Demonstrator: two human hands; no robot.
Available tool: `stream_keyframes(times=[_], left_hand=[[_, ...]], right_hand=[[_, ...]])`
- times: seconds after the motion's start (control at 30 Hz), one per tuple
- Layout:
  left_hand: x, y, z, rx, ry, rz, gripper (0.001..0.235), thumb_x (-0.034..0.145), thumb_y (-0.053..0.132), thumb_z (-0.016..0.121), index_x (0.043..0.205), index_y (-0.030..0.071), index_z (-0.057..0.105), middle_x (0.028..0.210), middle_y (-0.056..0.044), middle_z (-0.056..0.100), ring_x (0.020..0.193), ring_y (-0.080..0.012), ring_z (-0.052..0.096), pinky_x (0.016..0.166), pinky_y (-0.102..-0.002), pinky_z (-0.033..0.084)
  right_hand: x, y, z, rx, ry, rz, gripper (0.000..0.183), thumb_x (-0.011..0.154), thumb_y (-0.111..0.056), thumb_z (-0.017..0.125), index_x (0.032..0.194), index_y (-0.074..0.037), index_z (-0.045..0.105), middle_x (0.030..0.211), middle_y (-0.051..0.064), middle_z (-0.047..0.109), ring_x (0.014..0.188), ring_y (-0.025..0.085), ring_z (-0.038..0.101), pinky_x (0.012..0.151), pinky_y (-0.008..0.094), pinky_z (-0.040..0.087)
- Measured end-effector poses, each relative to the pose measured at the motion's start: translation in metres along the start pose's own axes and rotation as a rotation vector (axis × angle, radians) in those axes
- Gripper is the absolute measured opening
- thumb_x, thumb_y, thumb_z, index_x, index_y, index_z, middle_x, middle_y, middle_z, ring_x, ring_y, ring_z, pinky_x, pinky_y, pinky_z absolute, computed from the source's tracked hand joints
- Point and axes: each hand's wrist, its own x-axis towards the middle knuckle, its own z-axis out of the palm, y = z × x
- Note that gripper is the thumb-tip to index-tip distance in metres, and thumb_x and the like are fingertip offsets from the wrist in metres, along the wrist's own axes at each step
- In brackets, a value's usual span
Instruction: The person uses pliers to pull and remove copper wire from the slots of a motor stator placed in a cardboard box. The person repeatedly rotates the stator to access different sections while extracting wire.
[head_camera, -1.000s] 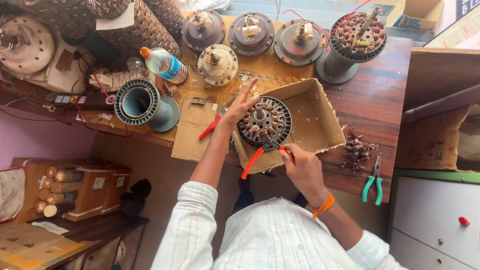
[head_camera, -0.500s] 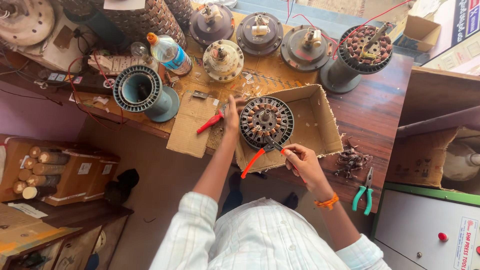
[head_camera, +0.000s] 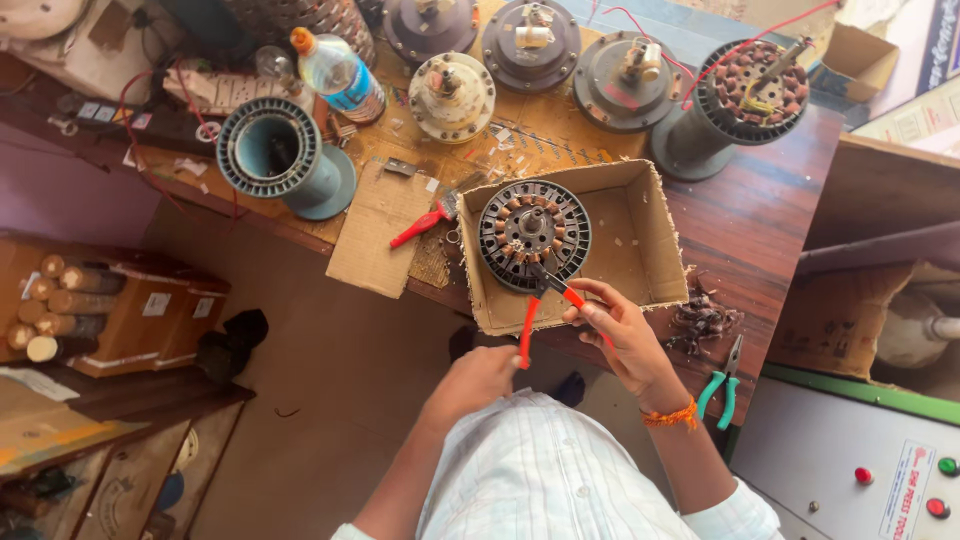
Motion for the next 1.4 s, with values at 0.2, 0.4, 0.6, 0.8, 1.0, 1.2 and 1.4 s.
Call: stream_keyframes(times=[0.2, 0.4, 0.6, 0.8, 1.0, 1.2, 1.4], left_hand=[[0.01, 0.017, 0.033, 0.044, 0.034, 0.113, 0.027, 0.099, 0.022, 0.051, 0.098, 0.004, 0.071, 0.087, -0.023, 0.069, 0.09, -0.0426, 0.067, 0.081, -0.053, 0.051], [0.006, 0.006, 0.035, 0.128, 0.09, 0.098, 0.026, 0.097, 0.019, 0.052, 0.09, -0.001, 0.068, 0.08, -0.026, 0.069, 0.083, -0.0442, 0.068, 0.077, -0.054, 0.052], [0.004, 0.021, 0.003, 0.403, 0.073, 0.052, 0.038, 0.096, 0.034, 0.06, 0.079, 0.002, 0.072, 0.076, -0.022, 0.068, 0.077, -0.0412, 0.07, 0.071, -0.052, 0.054], [-0.023, 0.042, -0.044, 0.096, 0.11, 0.227, 0.027, 0.096, 0.033, 0.059, 0.095, 0.01, 0.074, 0.077, -0.014, 0.072, 0.075, -0.0356, 0.071, 0.068, -0.047, 0.055], [-0.028, 0.047, -0.056, 0.088, 0.255, 0.389, 0.025, 0.096, 0.027, 0.059, 0.116, 0.016, 0.07, 0.086, -0.011, 0.075, 0.077, -0.0334, 0.072, 0.065, -0.045, 0.056], [-0.024, 0.035, -0.079, 0.091, 0.446, 0.392, 0.031, 0.096, 0.028, 0.06, 0.124, 0.018, 0.07, 0.086, -0.012, 0.075, 0.079, -0.0311, 0.074, 0.067, -0.044, 0.057], [-0.012, 0.025, -0.076, 0.017, 0.537, 0.24, 0.024, 0.098, 0.027, 0.063, 0.118, 0.017, 0.072, 0.087, -0.011, 0.077, 0.079, -0.0289, 0.075, 0.072, -0.042, 0.057]], right_hand=[[0.005, 0.018, 0.02, 0.111, 0.215, -0.047, 0.036, 0.1, -0.023, 0.063, 0.132, -0.006, 0.061, 0.109, 0.011, 0.068, 0.099, 0.013, 0.063, 0.081, 0.032, 0.051], [0.0, 0.007, 0.022, 0.213, -0.174, 0.374, 0.059, 0.095, -0.051, 0.047, 0.135, -0.01, 0.06, 0.127, 0.012, 0.068, 0.115, 0.02, 0.066, 0.101, 0.042, 0.051], [0.012, 0.028, 0.035, 0.398, -0.383, 0.361, 0.067, 0.101, -0.056, 0.047, 0.132, 0.002, 0.058, 0.126, 0.014, 0.066, 0.111, 0.024, 0.063, 0.102, 0.044, 0.048], [0.014, 0.059, 0.055, 0.61, -0.332, 0.257, 0.043, 0.105, -0.048, 0.052, 0.115, -0.007, 0.061, 0.109, 0.009, 0.069, 0.099, 0.02, 0.065, 0.096, 0.041, 0.048], [0.017, 0.071, 0.058, 0.605, -0.178, 0.327, 0.029, 0.101, -0.039, 0.054, 0.101, -0.011, 0.061, 0.083, 0.0, 0.064, 0.076, 0.014, 0.059, 0.075, 0.032, 0.046], [0.019, 0.071, 0.06, 0.621, -0.227, 0.341, 0.023, 0.104, -0.032, 0.059, 0.092, -0.013, 0.054, 0.069, -0.007, 0.04, 0.058, 0.007, 0.037, 0.049, 0.023, 0.028], [0.017, 0.05, 0.055, 0.216, -0.06, 0.333, 0.012, 0.1, -0.026, 0.057, 0.1, -0.014, 0.058, 0.068, -0.008, 0.036, 0.053, 0.004, 0.032, 0.044, 0.021, 0.025]])
